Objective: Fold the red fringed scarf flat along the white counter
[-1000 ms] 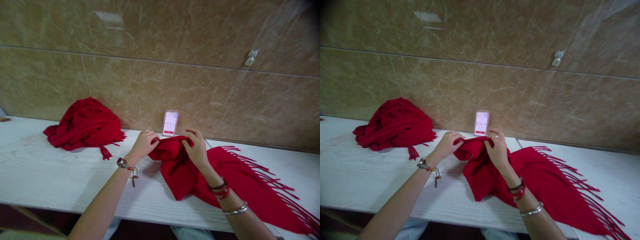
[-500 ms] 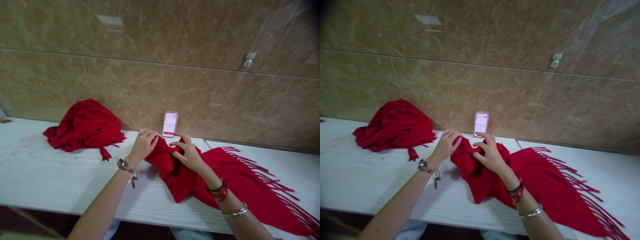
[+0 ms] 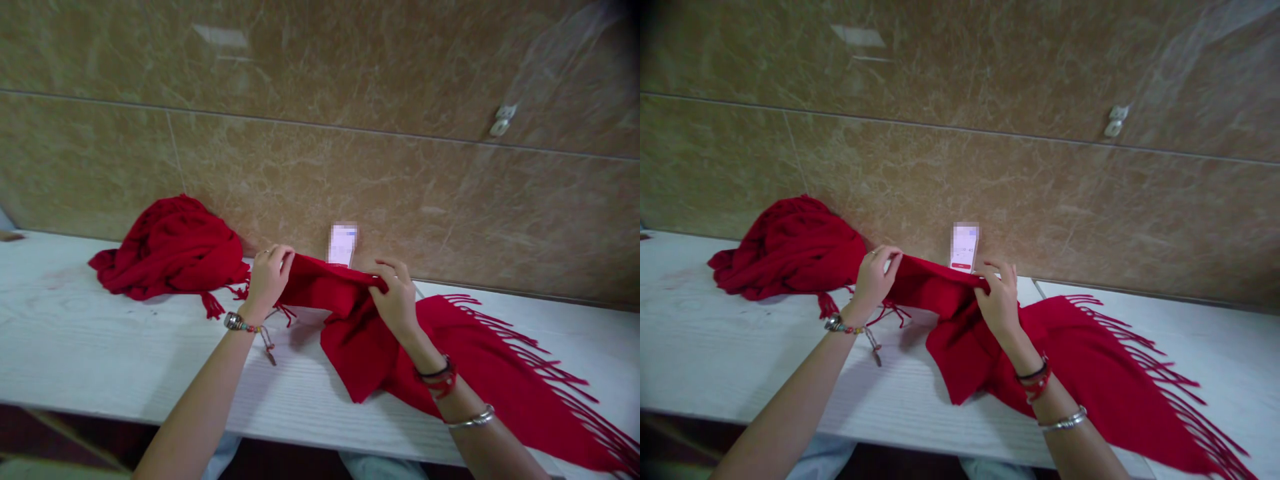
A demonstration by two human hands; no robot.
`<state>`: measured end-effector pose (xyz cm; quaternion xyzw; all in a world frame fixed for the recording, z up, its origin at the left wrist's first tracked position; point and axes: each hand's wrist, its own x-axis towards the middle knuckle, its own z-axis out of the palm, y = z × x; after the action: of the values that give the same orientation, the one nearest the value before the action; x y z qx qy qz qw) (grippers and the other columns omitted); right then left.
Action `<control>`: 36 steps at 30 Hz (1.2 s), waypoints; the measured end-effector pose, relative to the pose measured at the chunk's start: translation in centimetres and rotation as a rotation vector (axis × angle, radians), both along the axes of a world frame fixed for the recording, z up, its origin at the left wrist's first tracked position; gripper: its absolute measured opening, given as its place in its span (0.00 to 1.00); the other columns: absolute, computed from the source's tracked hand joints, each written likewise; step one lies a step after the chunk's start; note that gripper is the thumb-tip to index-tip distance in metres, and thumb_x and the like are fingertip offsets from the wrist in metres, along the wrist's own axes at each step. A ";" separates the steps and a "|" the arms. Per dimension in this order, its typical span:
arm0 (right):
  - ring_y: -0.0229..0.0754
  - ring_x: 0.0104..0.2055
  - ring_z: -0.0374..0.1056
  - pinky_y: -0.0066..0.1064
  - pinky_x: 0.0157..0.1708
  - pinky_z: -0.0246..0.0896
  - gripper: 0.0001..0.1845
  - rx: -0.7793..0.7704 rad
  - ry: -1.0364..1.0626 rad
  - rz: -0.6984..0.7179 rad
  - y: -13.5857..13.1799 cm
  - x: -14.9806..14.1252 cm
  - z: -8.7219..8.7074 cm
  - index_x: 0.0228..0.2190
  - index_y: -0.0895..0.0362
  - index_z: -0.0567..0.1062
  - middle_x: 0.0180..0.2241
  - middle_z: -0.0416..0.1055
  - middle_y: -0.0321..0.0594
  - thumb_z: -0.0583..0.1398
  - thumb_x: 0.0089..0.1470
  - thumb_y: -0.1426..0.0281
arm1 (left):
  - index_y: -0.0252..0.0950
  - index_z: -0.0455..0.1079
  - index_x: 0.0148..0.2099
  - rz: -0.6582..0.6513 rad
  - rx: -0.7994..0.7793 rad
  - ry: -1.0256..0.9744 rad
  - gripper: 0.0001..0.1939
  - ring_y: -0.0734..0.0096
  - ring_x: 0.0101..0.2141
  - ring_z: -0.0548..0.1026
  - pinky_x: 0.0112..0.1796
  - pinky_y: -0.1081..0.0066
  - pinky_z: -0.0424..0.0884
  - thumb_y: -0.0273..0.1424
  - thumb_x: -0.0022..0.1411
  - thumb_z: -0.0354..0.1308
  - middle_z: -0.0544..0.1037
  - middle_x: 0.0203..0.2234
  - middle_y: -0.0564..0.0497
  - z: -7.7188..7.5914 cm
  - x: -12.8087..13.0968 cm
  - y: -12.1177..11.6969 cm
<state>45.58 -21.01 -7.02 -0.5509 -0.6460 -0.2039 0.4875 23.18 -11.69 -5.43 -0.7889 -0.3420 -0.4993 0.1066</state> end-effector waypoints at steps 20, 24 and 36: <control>0.55 0.54 0.53 0.59 0.54 0.35 0.12 -0.079 -0.203 0.079 -0.6 -4.4 -1.8 0.32 0.56 0.73 0.49 0.63 0.48 0.59 0.47 0.63 | 0.36 0.64 0.38 -0.591 -0.002 0.120 0.05 0.74 0.35 0.71 0.37 0.74 0.67 0.28 0.63 0.47 0.71 0.32 0.51 -0.6 3.2 -4.0; 0.49 0.50 0.60 0.53 0.54 0.41 0.06 -0.028 -0.060 0.145 -0.5 -4.1 -1.3 0.27 0.55 0.72 0.44 0.65 0.46 0.55 0.49 0.71 | 0.36 0.63 0.40 -0.588 -0.056 0.123 0.05 0.73 0.37 0.71 0.38 0.73 0.67 0.28 0.61 0.50 0.72 0.34 0.51 -0.4 3.1 -4.1; 0.47 0.43 0.62 0.48 0.45 0.56 0.06 0.052 0.159 -0.068 0.9 0.3 -0.4 0.25 0.55 0.71 0.39 0.65 0.45 0.53 0.45 0.73 | 0.38 0.61 0.48 -0.376 -0.326 0.307 0.21 0.66 0.36 0.72 0.38 0.68 0.67 0.39 0.53 0.58 0.74 0.36 0.50 -0.8 3.4 -4.0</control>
<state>45.90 -20.14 -7.46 -0.5742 -0.5804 -0.1927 0.5443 26.56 -15.70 -6.20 -0.9115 -0.2454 -0.3236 -0.0656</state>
